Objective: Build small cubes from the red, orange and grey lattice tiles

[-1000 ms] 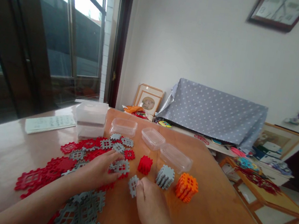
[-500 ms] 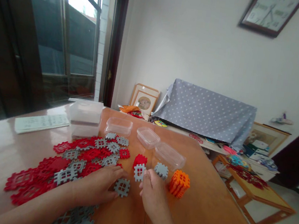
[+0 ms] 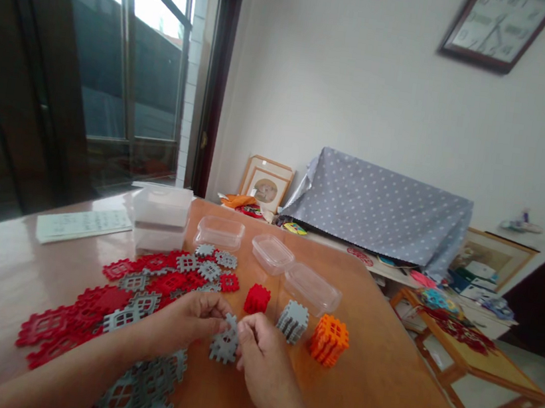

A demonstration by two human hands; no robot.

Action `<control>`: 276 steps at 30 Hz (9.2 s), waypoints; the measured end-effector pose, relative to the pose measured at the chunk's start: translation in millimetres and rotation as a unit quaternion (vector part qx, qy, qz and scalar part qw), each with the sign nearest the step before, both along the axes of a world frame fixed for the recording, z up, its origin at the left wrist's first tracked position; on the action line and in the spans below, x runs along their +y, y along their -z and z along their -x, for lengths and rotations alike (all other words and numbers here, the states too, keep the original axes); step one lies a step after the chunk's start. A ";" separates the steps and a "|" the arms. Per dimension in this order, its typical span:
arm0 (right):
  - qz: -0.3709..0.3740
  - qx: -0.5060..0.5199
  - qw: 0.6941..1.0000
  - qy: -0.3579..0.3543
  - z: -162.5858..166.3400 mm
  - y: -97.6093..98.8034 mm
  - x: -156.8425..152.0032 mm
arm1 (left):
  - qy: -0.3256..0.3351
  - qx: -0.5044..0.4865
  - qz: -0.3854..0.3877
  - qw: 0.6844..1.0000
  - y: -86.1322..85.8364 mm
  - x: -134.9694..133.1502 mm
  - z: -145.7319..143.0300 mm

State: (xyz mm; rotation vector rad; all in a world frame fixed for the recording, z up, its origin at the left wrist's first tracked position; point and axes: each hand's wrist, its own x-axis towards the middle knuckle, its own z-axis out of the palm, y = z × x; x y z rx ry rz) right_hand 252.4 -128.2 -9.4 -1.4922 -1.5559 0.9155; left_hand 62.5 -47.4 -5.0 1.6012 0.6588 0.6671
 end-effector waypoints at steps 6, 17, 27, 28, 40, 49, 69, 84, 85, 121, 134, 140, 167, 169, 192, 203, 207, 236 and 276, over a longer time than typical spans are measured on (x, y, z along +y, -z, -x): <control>-0.065 0.029 0.993 0.098 6.6 14.9 8.8 | -0.085 -0.062 0.149 0.983 -1.8 0.5 -0.4; -0.147 -0.144 0.973 0.107 19.3 16.6 6.1 | -0.040 -0.057 0.196 0.978 -6.9 -6.7 0.8; -0.092 -0.255 0.963 0.002 -0.7 12.0 0.3 | -0.141 -0.033 0.059 0.988 -9.6 20.8 28.9; -0.083 -0.262 0.961 -0.012 -0.8 12.3 -0.5 | -0.155 -0.031 0.051 0.986 -9.7 24.2 31.9; -0.035 -0.293 0.955 -0.026 0.3 17.7 1.3 | -0.201 -0.017 0.022 0.979 -21.6 33.5 50.3; -0.037 -0.289 0.956 -0.024 1.9 21.8 4.5 | -0.226 0.002 -0.009 0.974 -12.2 44.6 57.7; -0.061 -0.312 0.948 -0.010 -7.5 32.5 13.3 | -0.188 0.360 -0.334 0.850 9.2 34.2 39.6; -0.047 -0.284 0.958 0.008 -7.0 31.1 9.7 | -0.186 0.403 -0.370 0.816 1.4 32.0 37.6; -0.047 -0.281 0.959 0.007 -6.8 30.4 9.4 | -0.189 0.399 -0.368 0.818 0.5 32.1 37.7; -0.154 0.032 0.979 0.128 22.8 15.7 6.2 | -0.089 -0.099 0.240 0.962 -12.2 -4.7 5.5; -0.195 -0.065 0.971 0.125 24.9 17.2 4.3 | -0.078 -0.049 0.194 0.977 -11.4 -4.8 5.7; -0.239 -0.190 0.946 0.110 23.1 14.3 3.9 | -0.067 -0.050 0.206 0.975 -15.1 -7.1 6.5; -0.075 -0.286 0.955 -0.014 -7.9 25.3 13.4 | -0.171 -0.098 0.139 0.970 -8.0 26.2 36.2; -0.073 -0.290 0.954 -0.017 -7.8 25.6 12.8 | -0.170 -0.099 0.135 0.971 -8.2 26.4 36.5; -0.111 -0.330 0.901 -0.259 69.7 7.5 -23.7 | -0.221 -0.111 0.141 0.959 -22.1 31.1 48.8; -0.264 -0.307 0.892 -0.199 83.9 37.9 -17.0 | -0.320 -0.158 0.130 0.925 -14.8 55.8 70.6; -0.269 -0.281 0.917 -0.087 113.8 82.1 -15.6 | -0.341 -0.184 0.123 0.913 -16.4 61.8 79.5; -0.101 -0.085 0.991 -0.024 131.1 18.3 23.8 | -0.348 -0.215 0.143 0.901 -17.3 63.2 88.5; -0.065 -0.289 0.955 -0.015 63.3 -32.7 -27.1 | -0.120 -0.048 0.038 0.991 -13.9 25.9 37.9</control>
